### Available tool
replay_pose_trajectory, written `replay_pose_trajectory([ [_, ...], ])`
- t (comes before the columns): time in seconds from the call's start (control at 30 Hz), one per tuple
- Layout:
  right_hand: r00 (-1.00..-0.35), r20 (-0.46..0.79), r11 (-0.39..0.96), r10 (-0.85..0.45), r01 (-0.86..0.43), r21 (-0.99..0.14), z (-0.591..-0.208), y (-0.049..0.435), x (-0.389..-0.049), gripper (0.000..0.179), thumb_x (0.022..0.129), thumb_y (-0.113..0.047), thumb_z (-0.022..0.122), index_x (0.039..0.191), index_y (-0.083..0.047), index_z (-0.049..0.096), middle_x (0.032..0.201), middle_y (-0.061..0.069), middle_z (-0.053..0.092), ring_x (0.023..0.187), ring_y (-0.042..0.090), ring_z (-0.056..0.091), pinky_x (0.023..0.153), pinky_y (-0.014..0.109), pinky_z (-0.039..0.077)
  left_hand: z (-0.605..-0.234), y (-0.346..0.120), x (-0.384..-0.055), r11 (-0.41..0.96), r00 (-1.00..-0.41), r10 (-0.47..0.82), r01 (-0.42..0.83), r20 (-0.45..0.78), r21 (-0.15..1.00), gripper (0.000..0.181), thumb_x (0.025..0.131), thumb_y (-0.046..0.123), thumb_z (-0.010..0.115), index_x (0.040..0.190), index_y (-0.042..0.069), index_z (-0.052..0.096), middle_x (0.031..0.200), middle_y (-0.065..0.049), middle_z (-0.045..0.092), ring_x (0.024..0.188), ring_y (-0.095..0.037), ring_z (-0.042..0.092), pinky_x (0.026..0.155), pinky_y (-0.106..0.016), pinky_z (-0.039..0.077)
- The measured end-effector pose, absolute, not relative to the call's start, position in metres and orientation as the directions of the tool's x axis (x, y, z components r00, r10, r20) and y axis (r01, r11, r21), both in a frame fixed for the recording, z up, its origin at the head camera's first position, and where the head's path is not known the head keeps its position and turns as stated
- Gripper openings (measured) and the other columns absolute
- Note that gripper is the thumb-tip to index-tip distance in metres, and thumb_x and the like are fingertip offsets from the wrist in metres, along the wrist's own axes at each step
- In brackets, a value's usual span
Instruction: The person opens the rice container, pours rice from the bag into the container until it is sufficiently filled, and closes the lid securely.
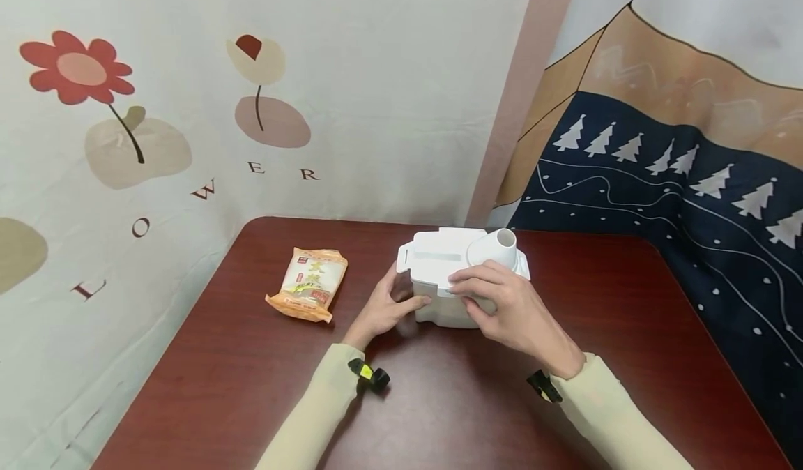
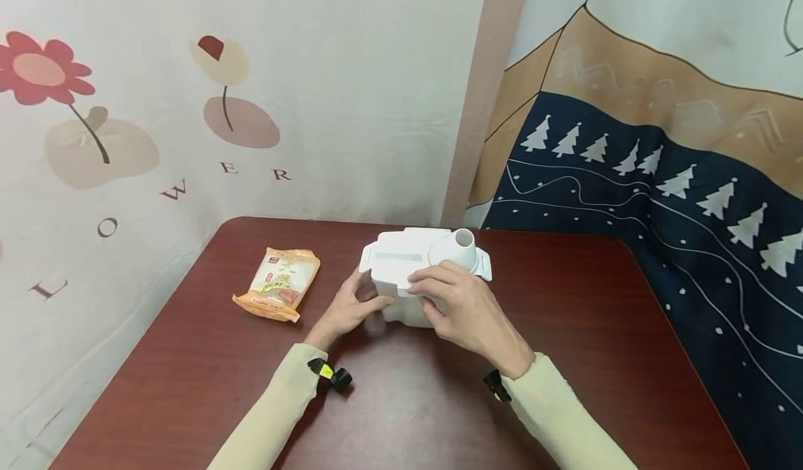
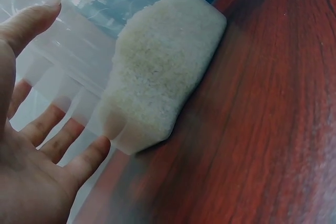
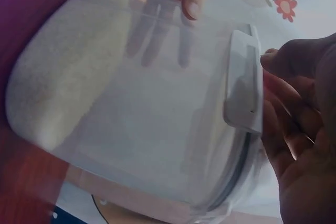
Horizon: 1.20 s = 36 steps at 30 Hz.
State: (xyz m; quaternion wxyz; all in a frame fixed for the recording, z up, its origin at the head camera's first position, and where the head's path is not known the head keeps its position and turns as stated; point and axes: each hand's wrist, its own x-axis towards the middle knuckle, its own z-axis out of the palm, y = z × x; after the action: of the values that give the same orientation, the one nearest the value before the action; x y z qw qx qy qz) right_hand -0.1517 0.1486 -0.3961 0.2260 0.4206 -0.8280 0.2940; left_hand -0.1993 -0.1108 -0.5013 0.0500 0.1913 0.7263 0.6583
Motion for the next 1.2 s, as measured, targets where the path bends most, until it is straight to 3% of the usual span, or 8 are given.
replay_pose_trajectory([
  [0.2, -0.513, 0.64, 0.466, -0.571, -0.845, -0.262, -0.391, 0.149, -0.147, 0.032, 0.083, -0.001, 0.075, 0.112, -0.015, 0.076, 0.123, 0.0, 0.071, 0.112, 0.014, 0.063, 0.089, 0.023, 0.051, -0.502, -0.112, -0.201, 0.042, -0.918, 0.348, 0.22, 0.192, 0.975, 0.094, 0.087, 0.009, 0.082, 0.16, 0.039, 0.03, 0.162, 0.001, 0.04, 0.147, -0.028, 0.043, 0.114, -0.054, 0.044],
  [0.33, -0.519, 0.666, 0.483, -0.536, -0.835, -0.262, -0.386, 0.152, -0.144, 0.038, 0.081, 0.0, 0.078, 0.116, -0.015, 0.074, 0.127, 0.003, 0.068, 0.118, 0.018, 0.062, 0.099, 0.015, 0.047, -0.5, -0.111, -0.201, 0.041, -0.92, 0.338, 0.224, 0.198, 0.974, 0.094, 0.085, 0.01, 0.084, 0.158, 0.041, 0.033, 0.16, 0.004, 0.042, 0.145, -0.027, 0.045, 0.112, -0.053, 0.046],
  [0.47, -0.576, 0.674, 0.505, -0.463, -0.796, -0.334, -0.379, 0.158, -0.141, 0.044, 0.08, -0.001, 0.081, 0.121, -0.015, 0.073, 0.133, 0.006, 0.066, 0.122, 0.021, 0.059, 0.105, 0.008, 0.039, -0.499, -0.111, -0.202, 0.04, -0.918, 0.339, 0.231, 0.205, 0.972, 0.095, 0.084, 0.009, 0.085, 0.157, 0.04, 0.034, 0.16, 0.004, 0.042, 0.144, -0.028, 0.046, 0.111, -0.052, 0.048],
  [0.7, -0.624, 0.72, 0.516, -0.304, -0.743, -0.426, -0.369, 0.173, -0.15, 0.048, 0.081, -0.004, 0.08, 0.128, -0.011, 0.07, 0.137, 0.009, 0.065, 0.125, 0.026, 0.056, 0.111, 0.015, 0.038, -0.495, -0.111, -0.201, 0.066, -0.925, 0.331, 0.221, 0.187, 0.973, 0.096, 0.082, 0.01, 0.086, 0.157, 0.042, 0.034, 0.16, 0.006, 0.041, 0.145, -0.027, 0.044, 0.111, -0.05, 0.047],
  [0.97, -0.78, 0.584, 0.549, -0.224, -0.596, -0.586, -0.37, 0.189, -0.168, 0.061, 0.085, -0.007, 0.082, 0.141, -0.018, 0.061, 0.146, 0.001, 0.06, 0.129, 0.019, 0.056, 0.108, 0.01, 0.039, -0.494, -0.108, -0.19, 0.091, -0.945, 0.268, 0.22, 0.189, 0.971, 0.093, 0.082, 0.008, 0.086, 0.156, 0.034, 0.036, 0.156, 0.001, 0.046, 0.139, -0.03, 0.051, 0.109, -0.051, 0.049],
  [1.07, -0.836, 0.501, 0.532, -0.224, -0.535, -0.656, -0.372, 0.193, -0.172, 0.06, 0.089, -0.011, 0.079, 0.144, -0.021, 0.058, 0.147, 0.001, 0.06, 0.127, 0.02, 0.061, 0.109, 0.016, 0.044, -0.496, -0.103, -0.184, 0.103, -0.961, 0.212, 0.203, 0.178, 0.974, 0.083, 0.084, 0.009, 0.085, 0.152, 0.028, 0.042, 0.149, -0.004, 0.052, 0.133, -0.032, 0.055, 0.106, -0.053, 0.05],
  [1.2, -0.89, 0.394, 0.515, -0.228, -0.454, -0.728, -0.374, 0.196, -0.173, 0.056, 0.094, -0.017, 0.075, 0.146, -0.024, 0.056, 0.146, 0.003, 0.06, 0.126, 0.025, 0.065, 0.11, 0.038, 0.048, -0.499, -0.096, -0.177, 0.101, -0.973, 0.163, 0.183, 0.165, 0.978, 0.067, 0.087, 0.012, 0.082, 0.145, 0.02, 0.049, 0.141, -0.01, 0.057, 0.13, -0.032, 0.057, 0.107, -0.053, 0.05],
])
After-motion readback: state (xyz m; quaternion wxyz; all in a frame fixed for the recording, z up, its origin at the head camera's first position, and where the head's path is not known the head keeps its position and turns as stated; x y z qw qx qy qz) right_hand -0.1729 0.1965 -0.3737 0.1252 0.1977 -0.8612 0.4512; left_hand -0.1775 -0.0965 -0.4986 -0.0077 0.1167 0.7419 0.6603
